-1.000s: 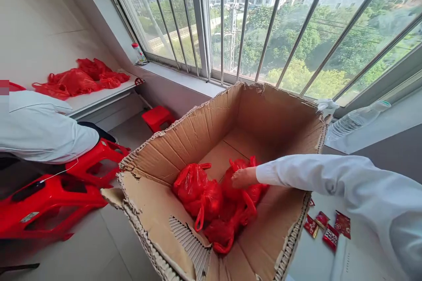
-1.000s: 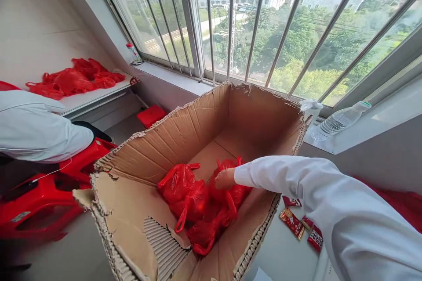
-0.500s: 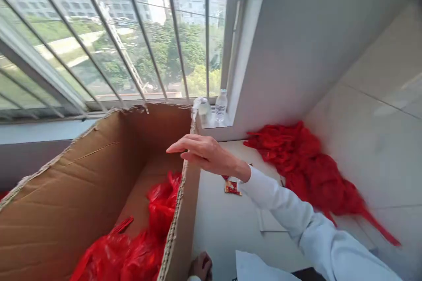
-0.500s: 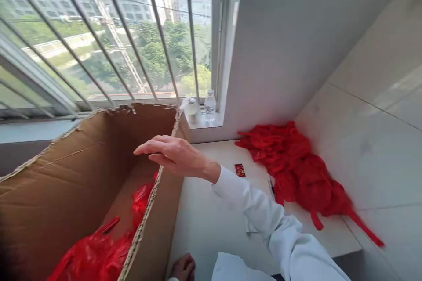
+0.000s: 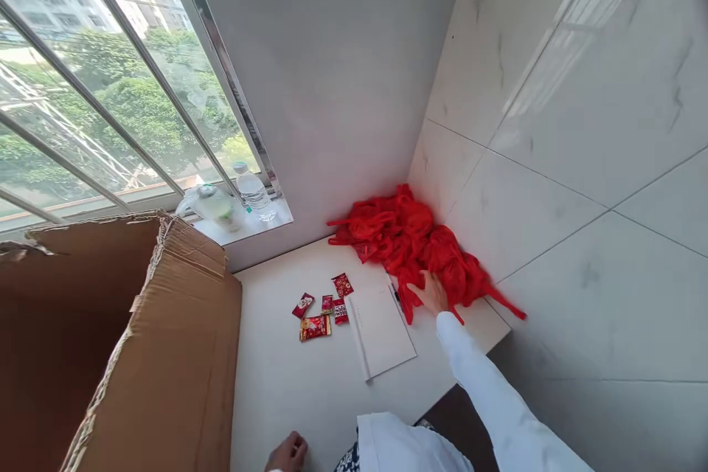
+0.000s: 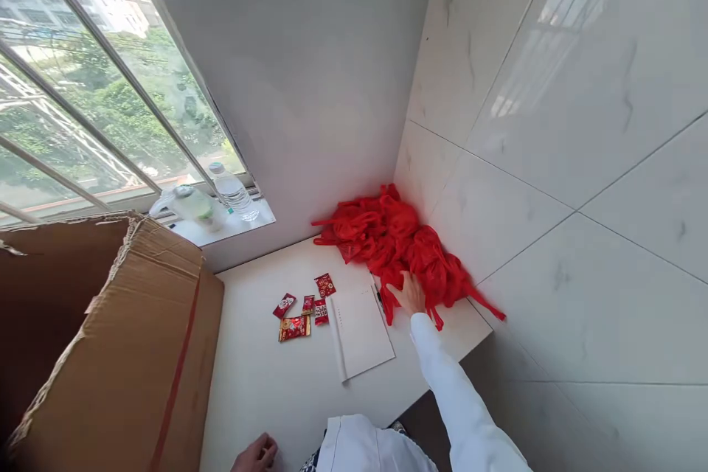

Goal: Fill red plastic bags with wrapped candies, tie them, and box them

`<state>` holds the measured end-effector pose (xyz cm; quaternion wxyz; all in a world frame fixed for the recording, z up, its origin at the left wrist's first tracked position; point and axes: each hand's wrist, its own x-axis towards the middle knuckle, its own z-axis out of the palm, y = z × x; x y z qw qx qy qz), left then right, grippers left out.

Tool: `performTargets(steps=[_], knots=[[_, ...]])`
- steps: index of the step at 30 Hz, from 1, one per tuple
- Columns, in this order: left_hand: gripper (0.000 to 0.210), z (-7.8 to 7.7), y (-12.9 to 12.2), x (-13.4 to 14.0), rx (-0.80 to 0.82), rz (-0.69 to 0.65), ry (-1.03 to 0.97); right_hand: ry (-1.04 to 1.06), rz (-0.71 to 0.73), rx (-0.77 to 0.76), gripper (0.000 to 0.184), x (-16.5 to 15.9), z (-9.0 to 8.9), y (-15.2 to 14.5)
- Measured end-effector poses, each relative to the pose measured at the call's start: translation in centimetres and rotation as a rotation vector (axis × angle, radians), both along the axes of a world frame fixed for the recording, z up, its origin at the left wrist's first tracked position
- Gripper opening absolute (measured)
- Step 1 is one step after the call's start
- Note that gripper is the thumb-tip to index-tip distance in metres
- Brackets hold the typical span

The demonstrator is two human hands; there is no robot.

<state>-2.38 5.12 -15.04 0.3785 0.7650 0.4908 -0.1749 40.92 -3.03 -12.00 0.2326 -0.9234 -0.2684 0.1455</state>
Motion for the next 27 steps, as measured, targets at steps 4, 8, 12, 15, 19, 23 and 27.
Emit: performTargets(steps=[4, 8, 12, 15, 19, 23, 27], knots=[[0.012, 0.9, -0.2, 3.9, 0.017, 0.025, -0.143, 0.073, -0.046, -0.005, 0.054, -0.1, -1.5, 3.8], [0.015, 2.5, -0.6, 5.4, 0.046, 0.055, -0.274, 0.240, -0.073, 0.055, 0.030, 1.4, -1.4, 3.3], [0.021, 5.0, -0.8, 6.1, 0.078, 0.104, -0.393, 0.477, 0.010, 0.233, 0.030, 0.7, -0.4, 0.1], [0.022, 7.1, -0.7, 8.1, 0.099, 0.109, -0.484, 0.700, 0.109, 0.401, 0.039, -3.2, 0.6, -1.9], [0.030, 8.6, -0.5, 11.5, 0.152, 0.097, -0.568, 0.956, 0.221, 0.534, 0.044, -10.7, 2.2, -2.9], [0.024, 8.5, -0.7, 11.5, 0.201, 0.121, -0.526, 1.082, 0.312, 0.555, 0.040, -16.5, 2.8, -2.6], [0.004, 8.0, -1.2, 8.4, 0.232, 0.138, -0.485, 1.052, 0.434, 0.442, 0.040, -18.8, 2.3, -2.1]])
